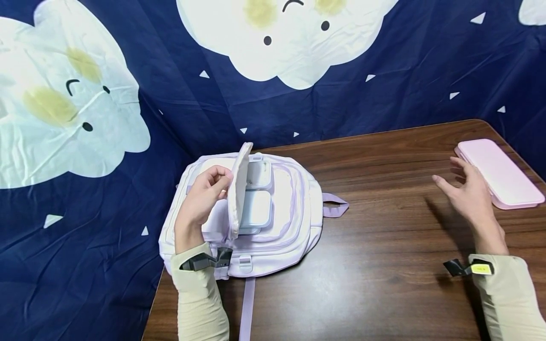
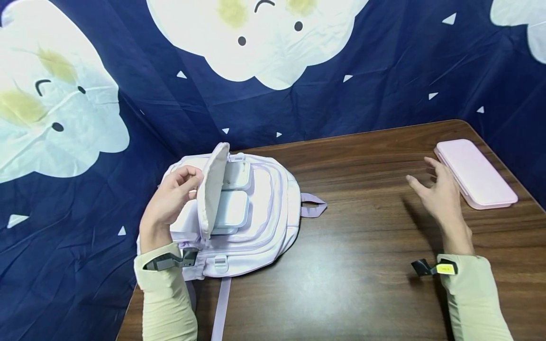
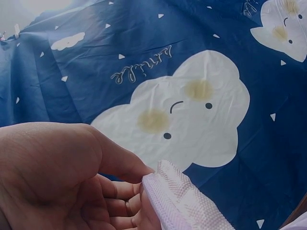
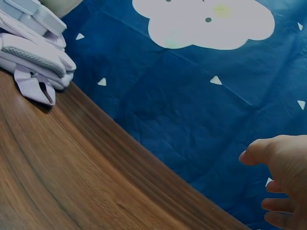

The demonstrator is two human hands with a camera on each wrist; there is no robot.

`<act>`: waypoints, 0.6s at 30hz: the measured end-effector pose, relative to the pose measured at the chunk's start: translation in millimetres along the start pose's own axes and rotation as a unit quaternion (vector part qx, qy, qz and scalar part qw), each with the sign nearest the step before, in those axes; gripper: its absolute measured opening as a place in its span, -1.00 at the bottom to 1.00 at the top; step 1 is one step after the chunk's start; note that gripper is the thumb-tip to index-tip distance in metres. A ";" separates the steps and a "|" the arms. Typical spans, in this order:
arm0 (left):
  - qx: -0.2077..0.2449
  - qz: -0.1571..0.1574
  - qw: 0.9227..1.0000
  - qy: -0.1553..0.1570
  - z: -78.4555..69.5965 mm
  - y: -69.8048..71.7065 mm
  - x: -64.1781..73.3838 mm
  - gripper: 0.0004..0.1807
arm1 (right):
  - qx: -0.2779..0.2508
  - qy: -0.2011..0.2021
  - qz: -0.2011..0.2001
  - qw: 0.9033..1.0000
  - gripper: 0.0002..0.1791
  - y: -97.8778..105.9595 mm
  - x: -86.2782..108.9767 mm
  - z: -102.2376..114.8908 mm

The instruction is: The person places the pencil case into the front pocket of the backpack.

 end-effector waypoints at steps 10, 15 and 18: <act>0.001 0.003 1.000 -0.004 -0.9 -0.7 0.7 -0.94 | 0.033 -0.024 -0.044 0.998 -0.32 21.4 -6.7 -14.2; -0.001 0.004 1.000 -0.008 -1.1 -0.9 0.6 -0.94 | 0.054 -0.042 -0.049 0.996 -0.30 30.7 -8.7 -24.3; -0.001 0.004 1.000 -0.008 -1.0 -0.9 0.7 -0.94 | 0.063 -0.052 -0.048 0.996 -0.28 35.2 -9.6 -31.7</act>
Point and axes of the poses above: each hand's wrist, its own x-axis away from the middle knuckle, its own y-axis out of the back of the hand, z = x × y, the point moved 3 cm from there along -x, towards the middle knuckle, and after that the axes turned 10 degrees about -z, right-handed, at the moved point
